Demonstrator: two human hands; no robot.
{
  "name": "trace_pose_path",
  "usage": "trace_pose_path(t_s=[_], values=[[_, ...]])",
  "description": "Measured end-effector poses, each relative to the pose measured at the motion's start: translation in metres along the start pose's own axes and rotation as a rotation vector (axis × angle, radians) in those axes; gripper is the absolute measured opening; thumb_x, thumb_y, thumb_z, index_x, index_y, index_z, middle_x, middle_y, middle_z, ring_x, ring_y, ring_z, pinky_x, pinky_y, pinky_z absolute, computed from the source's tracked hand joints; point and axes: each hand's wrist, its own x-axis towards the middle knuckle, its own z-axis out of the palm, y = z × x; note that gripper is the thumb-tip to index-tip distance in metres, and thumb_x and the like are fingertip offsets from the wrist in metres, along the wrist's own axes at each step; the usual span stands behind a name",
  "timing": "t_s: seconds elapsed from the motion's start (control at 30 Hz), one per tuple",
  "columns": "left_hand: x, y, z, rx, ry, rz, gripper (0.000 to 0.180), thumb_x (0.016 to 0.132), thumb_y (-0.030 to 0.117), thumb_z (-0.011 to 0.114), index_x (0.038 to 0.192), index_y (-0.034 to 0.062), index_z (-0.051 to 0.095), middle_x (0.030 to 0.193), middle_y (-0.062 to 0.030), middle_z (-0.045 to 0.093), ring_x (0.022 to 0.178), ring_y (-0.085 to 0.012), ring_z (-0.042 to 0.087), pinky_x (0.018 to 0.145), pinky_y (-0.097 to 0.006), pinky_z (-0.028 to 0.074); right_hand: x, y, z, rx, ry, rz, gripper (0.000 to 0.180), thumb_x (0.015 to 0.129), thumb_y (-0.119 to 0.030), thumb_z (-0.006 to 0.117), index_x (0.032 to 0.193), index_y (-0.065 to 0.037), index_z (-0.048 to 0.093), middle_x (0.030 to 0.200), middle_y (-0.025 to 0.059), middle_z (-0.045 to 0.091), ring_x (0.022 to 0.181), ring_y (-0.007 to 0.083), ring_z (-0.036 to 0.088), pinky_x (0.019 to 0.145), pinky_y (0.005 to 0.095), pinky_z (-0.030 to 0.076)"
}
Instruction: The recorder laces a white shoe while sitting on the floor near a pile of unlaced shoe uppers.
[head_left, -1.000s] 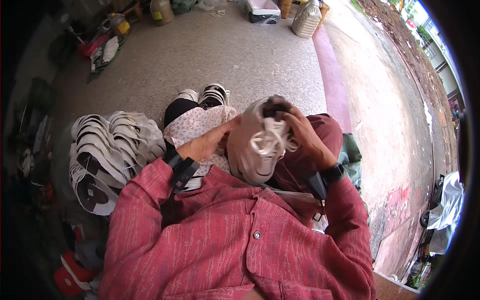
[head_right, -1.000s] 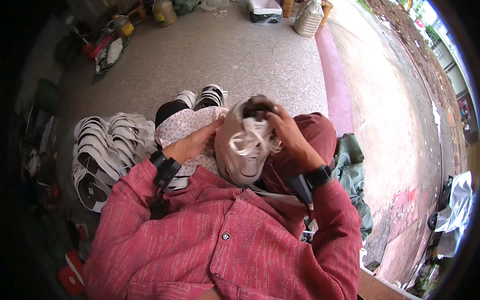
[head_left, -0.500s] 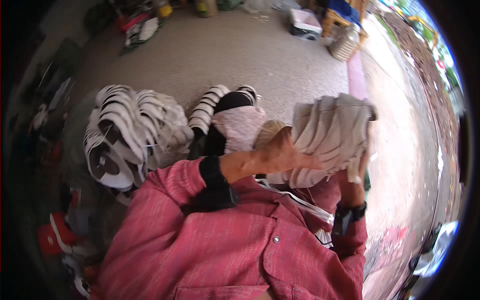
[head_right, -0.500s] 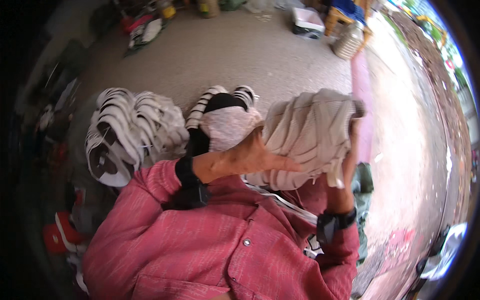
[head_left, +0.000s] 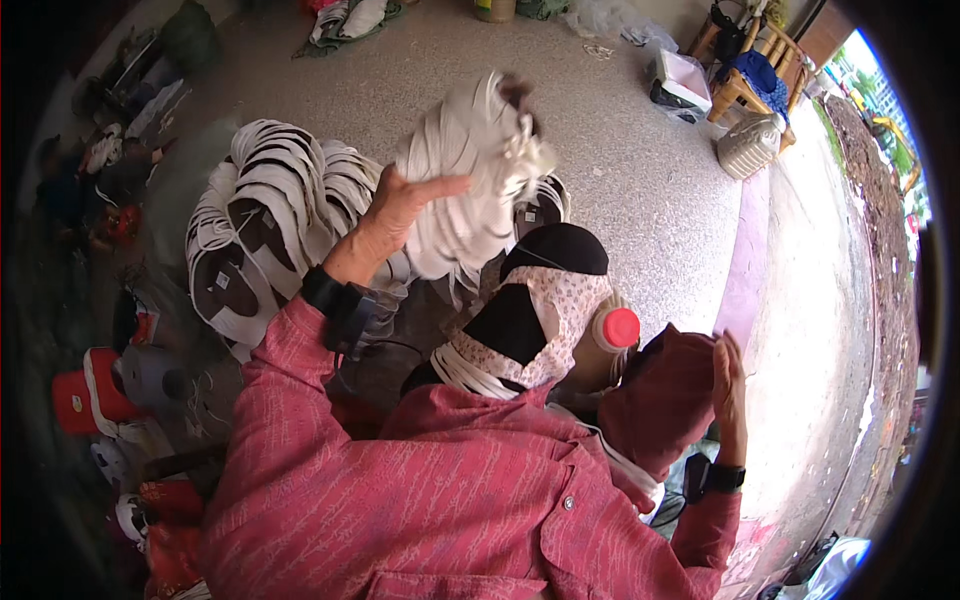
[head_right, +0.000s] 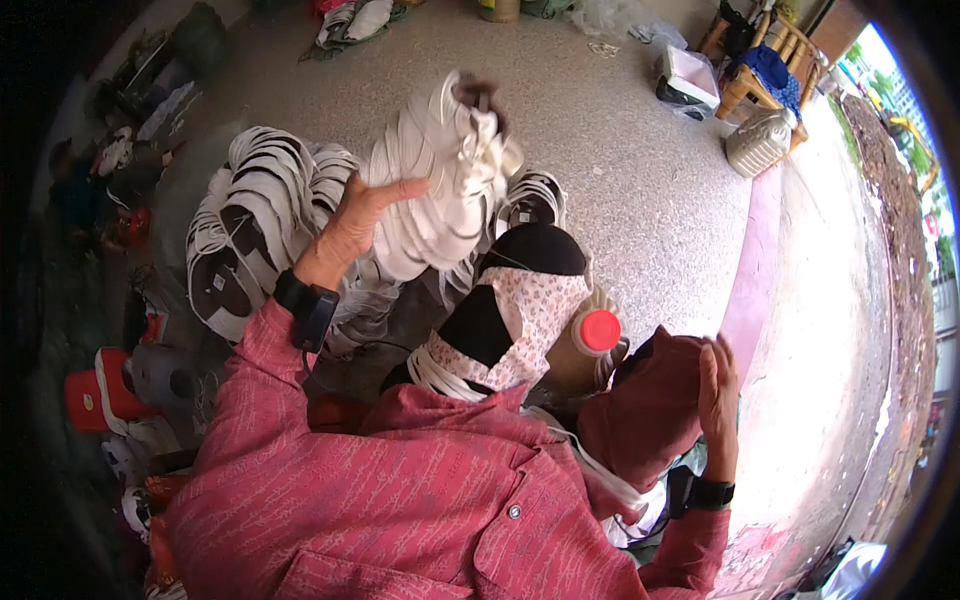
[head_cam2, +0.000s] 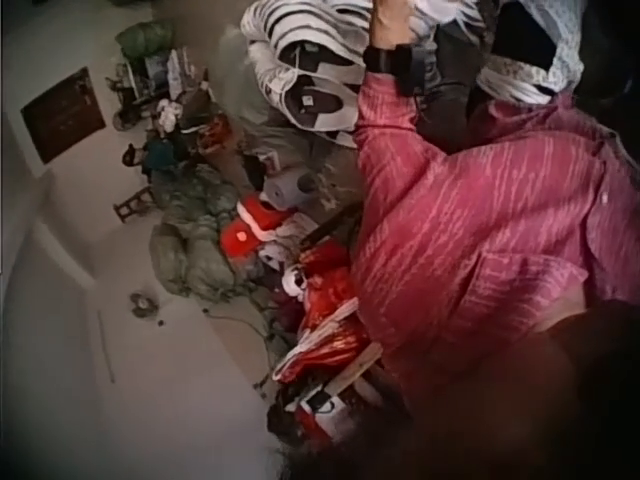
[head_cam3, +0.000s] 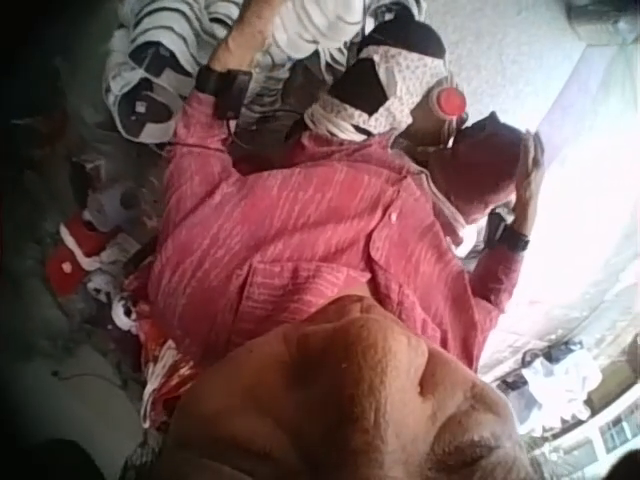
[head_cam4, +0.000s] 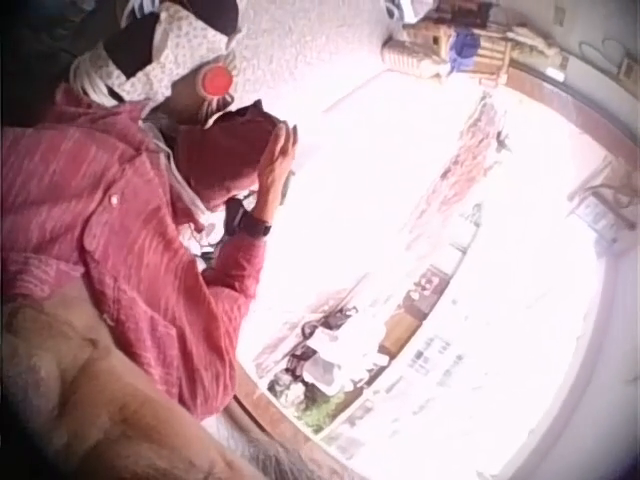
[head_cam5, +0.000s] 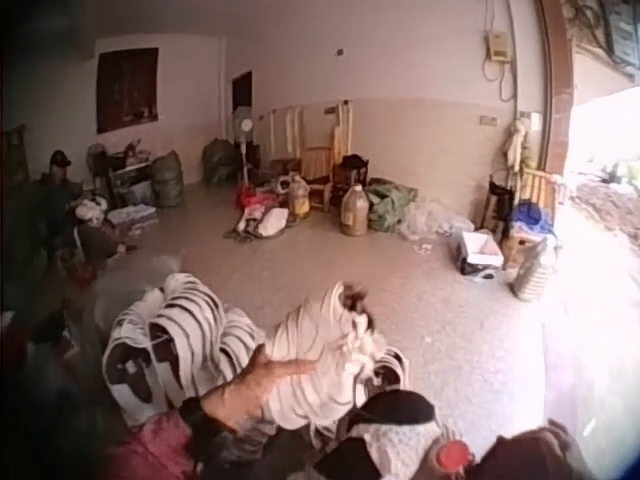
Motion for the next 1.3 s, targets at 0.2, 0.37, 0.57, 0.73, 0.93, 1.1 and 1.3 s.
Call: trace_pose_path(t_s=[0.2, 0.37, 0.57, 0.73, 0.93, 1.1, 1.3], values=[[0.029, -0.122, -0.050, 0.243, 0.255, -0.329, 0.044, 0.071, 0.014, 0.082, 0.105, -0.0091, 0.065, 0.097, -0.0095, 0.070, 0.091, -0.0169, 0.066, 0.087, -0.029, 0.051, 0.014, 0.010, 0.015, -0.084, 0.038, 0.087, 0.039, 0.101, -0.029, 0.045, 0.117, 0.002, 0.062, 0.128, 0.0218, 0.056, 0.122, 0.0343, 0.050, 0.106, 0.0397, 0.036], [0.076, -0.187, -0.039, 0.147, 0.119, -0.444, 0.042, 0.069, 0.017, 0.084, 0.096, -0.0101, 0.066, 0.093, -0.0104, 0.070, 0.078, -0.0169, 0.067, 0.076, -0.027, 0.052, 0.028, 0.009, 0.029, -0.002, 0.150, 0.124, 0.031, 0.099, -0.022, 0.050, 0.106, 0.003, 0.066, 0.110, 0.0163, 0.065, 0.107, 0.0297, 0.059, 0.097, 0.0361, 0.043], [0.153, -0.243, -0.023, 0.667, -0.079, -0.494, 0.043, 0.061, 0.017, 0.084, 0.084, -0.0150, 0.066, 0.088, -0.0165, 0.071, 0.080, -0.0222, 0.068, 0.073, -0.030, 0.053, 0.031, 0.008, 0.033, 0.050, 0.184, 0.149, 0.027, 0.098, -0.017, 0.050, 0.102, 0.004, 0.066, 0.105, 0.0158, 0.067, 0.099, 0.0284, 0.062, 0.093, 0.0351, 0.045], [0.188, -0.256, 0.020, 1.211, -0.069, -0.586, 0.032, 0.068, 0.026, 0.074, 0.087, 0.0015, 0.072, 0.094, -0.0223, 0.069, 0.091, -0.0358, 0.069, 0.079, -0.039, 0.054, 0.034, 0.001, 0.035, 0.074, 0.194, 0.194, 0.026, 0.098, -0.015, 0.050, 0.101, 0.005, 0.065, 0.105, 0.0162, 0.066, 0.099, 0.0281, 0.062, 0.093, 0.0348, 0.045], [0.179, -0.348, 0.029, 1.306, 0.005, -0.381, 0.040, 0.077, 0.039, 0.067, 0.087, 0.0000, 0.071, 0.095, -0.0234, 0.069, 0.092, -0.0365, 0.069, 0.085, -0.041, 0.053, 0.034, -0.005, 0.035, 0.120, 0.201, 0.219, 0.027, 0.097, -0.015, 0.050, 0.101, 0.007, 0.065, 0.107, 0.0170, 0.066, 0.103, 0.0277, 0.061, 0.095, 0.0355, 0.043], [0.198, -0.342, 0.021, 0.918, -0.720, -0.786, 0.076, 0.073, 0.061, 0.069, 0.094, -0.0118, 0.066, 0.085, -0.0139, 0.066, 0.076, -0.0236, 0.062, 0.069, -0.036, 0.046, 0.025, -0.005, 0.028, 0.126, 0.205, 0.233, 0.024, 0.097, -0.011, 0.049, 0.103, 0.006, 0.065, 0.109, 0.0175, 0.065, 0.105, 0.0279, 0.060, 0.096, 0.0351, 0.043], [0.173, -0.363, -0.021, 0.691, -0.507, -0.271, 0.041, 0.088, 0.020, 0.060, 0.125, 0.0016, 0.056, 0.109, -0.0095, 0.065, 0.090, -0.0215, 0.062, 0.079, -0.035, 0.049, 0.015, 0.001, 0.019, 0.147, 0.255, 0.236, 0.018, 0.094, -0.008, 0.054, 0.102, 0.003, 0.066, 0.106, 0.0132, 0.066, 0.101, 0.0248, 0.061, 0.092, 0.0326, 0.045]])
